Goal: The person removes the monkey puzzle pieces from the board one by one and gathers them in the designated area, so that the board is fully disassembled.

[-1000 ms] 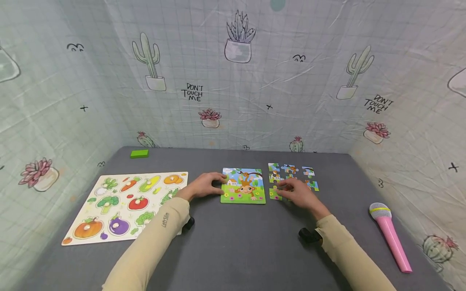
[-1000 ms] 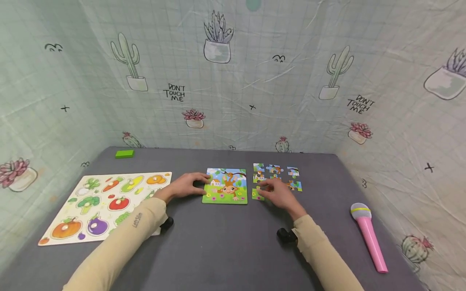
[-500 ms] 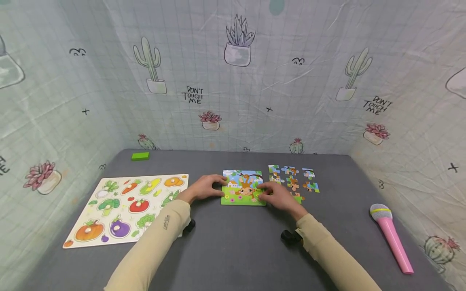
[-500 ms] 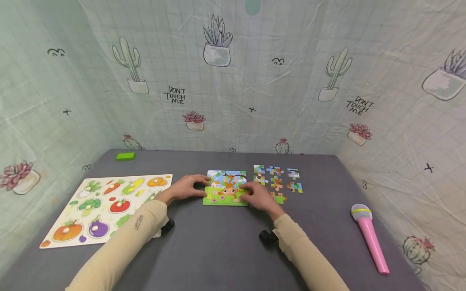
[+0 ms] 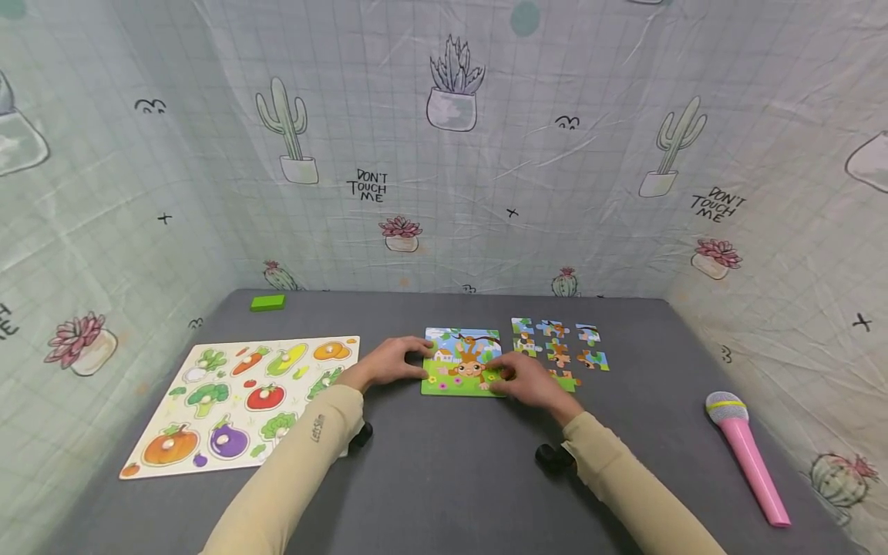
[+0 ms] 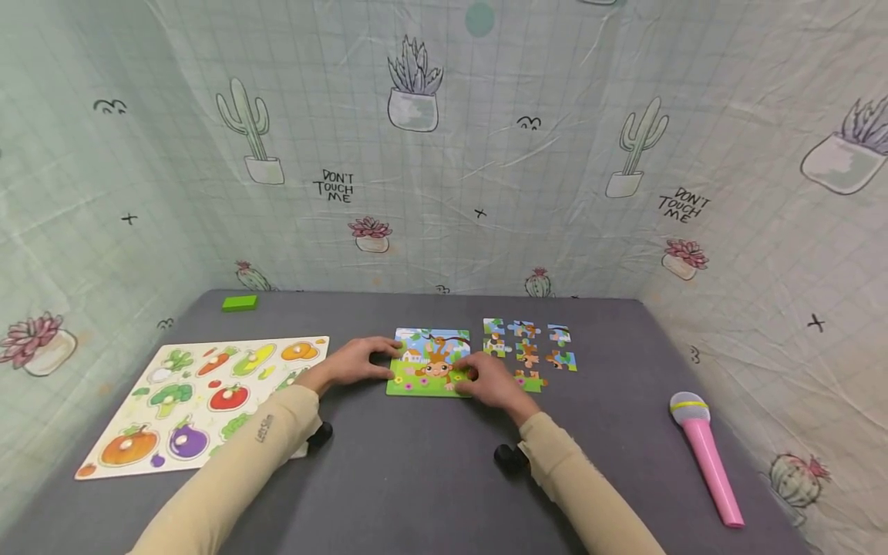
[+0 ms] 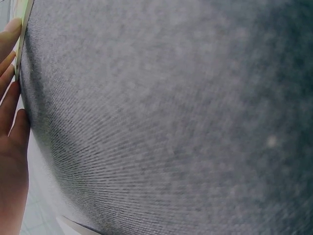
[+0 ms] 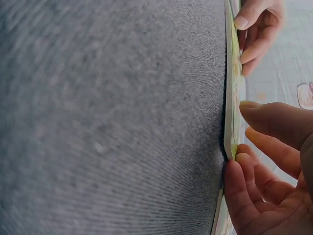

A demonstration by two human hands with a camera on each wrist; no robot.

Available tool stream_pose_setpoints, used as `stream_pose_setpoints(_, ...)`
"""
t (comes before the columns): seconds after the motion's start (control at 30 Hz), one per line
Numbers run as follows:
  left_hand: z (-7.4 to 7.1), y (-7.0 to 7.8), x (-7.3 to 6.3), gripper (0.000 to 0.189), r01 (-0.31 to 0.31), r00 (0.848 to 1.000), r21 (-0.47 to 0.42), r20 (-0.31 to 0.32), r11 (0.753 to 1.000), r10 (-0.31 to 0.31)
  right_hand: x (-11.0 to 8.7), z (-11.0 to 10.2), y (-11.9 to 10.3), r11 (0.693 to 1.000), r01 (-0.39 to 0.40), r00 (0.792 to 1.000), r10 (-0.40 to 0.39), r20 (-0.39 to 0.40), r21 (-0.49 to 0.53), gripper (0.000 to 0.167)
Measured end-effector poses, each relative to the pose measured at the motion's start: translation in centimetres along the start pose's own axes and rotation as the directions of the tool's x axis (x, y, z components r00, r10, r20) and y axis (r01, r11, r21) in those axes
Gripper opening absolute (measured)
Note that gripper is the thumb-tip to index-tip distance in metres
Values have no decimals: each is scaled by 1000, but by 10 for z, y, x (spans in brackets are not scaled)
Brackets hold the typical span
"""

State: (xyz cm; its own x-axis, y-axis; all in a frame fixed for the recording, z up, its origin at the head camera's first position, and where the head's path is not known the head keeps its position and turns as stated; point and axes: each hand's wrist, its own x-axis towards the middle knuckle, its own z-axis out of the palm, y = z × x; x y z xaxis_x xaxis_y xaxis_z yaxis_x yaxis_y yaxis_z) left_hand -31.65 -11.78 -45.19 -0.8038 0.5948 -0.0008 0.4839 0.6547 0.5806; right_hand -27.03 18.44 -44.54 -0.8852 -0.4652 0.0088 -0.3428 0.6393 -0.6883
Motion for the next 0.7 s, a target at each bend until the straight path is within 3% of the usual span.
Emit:
stream_pose_setpoints(0.2, 0, 0, 0, 39, -2, 1000, -3, 2, 1000, 2, 1, 1, -1, 998, 33, 999, -34, -14, -46, 34)
stream_pose_setpoints(0.7, 2, -1, 0, 40, -23, 1000, -2, -16, 1000, 23, 1, 4, -4, 996, 31, 999, -33, -25, -82, 34)
